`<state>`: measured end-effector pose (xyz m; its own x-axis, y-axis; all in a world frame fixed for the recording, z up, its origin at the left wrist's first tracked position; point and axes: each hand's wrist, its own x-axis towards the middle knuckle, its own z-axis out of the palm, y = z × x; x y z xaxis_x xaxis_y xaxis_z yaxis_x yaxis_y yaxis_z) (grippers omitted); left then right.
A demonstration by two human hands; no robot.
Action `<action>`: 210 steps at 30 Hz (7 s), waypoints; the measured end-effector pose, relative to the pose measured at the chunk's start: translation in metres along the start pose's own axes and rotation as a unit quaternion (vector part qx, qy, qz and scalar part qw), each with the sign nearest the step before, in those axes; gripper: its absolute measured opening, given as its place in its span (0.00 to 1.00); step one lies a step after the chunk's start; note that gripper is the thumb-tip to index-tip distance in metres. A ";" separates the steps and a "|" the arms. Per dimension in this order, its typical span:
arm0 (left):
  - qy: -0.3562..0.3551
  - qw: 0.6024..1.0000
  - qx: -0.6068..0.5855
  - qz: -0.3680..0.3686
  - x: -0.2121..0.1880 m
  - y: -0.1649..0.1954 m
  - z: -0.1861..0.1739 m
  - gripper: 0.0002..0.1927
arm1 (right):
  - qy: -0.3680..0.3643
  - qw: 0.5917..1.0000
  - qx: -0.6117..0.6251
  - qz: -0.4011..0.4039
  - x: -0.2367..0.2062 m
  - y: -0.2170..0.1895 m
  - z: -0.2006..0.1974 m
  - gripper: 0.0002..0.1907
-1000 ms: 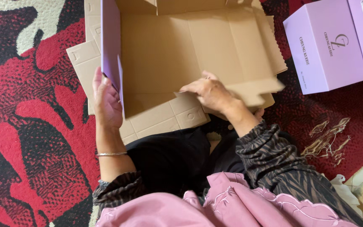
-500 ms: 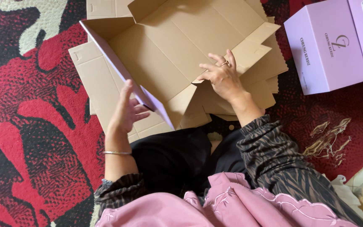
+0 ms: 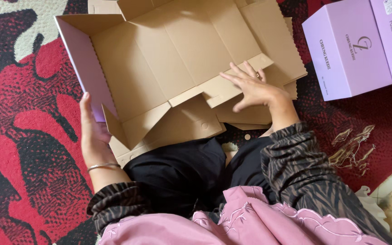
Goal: The person assembles a flat-packed cardboard box by folding its sides and inserting tabs into slots. They also place a purple paper insert inside the box and fold the top flaps to close it.
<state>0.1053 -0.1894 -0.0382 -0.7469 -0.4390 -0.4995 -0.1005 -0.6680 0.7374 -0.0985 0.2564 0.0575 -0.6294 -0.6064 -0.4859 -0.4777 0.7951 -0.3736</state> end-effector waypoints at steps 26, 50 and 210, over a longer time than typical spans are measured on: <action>-0.137 0.679 0.669 0.269 -0.025 -0.059 0.151 0.10 | 0.126 0.989 0.011 -0.077 0.001 0.003 -0.001 0.18; -0.218 0.382 0.687 0.578 -0.092 0.067 0.223 0.09 | 0.322 0.891 -0.199 -0.249 -0.065 -0.062 -0.076 0.01; -0.118 0.325 0.902 0.258 -0.020 -0.147 0.168 0.35 | 0.100 0.958 -0.268 -0.019 0.100 -0.051 0.115 0.40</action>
<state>0.0249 0.0185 -0.0606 -0.9786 -0.0123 -0.2054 0.0152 0.9912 -0.1318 -0.0662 0.1552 -0.0629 -0.6842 -0.6656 -0.2980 -0.7156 0.6916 0.0981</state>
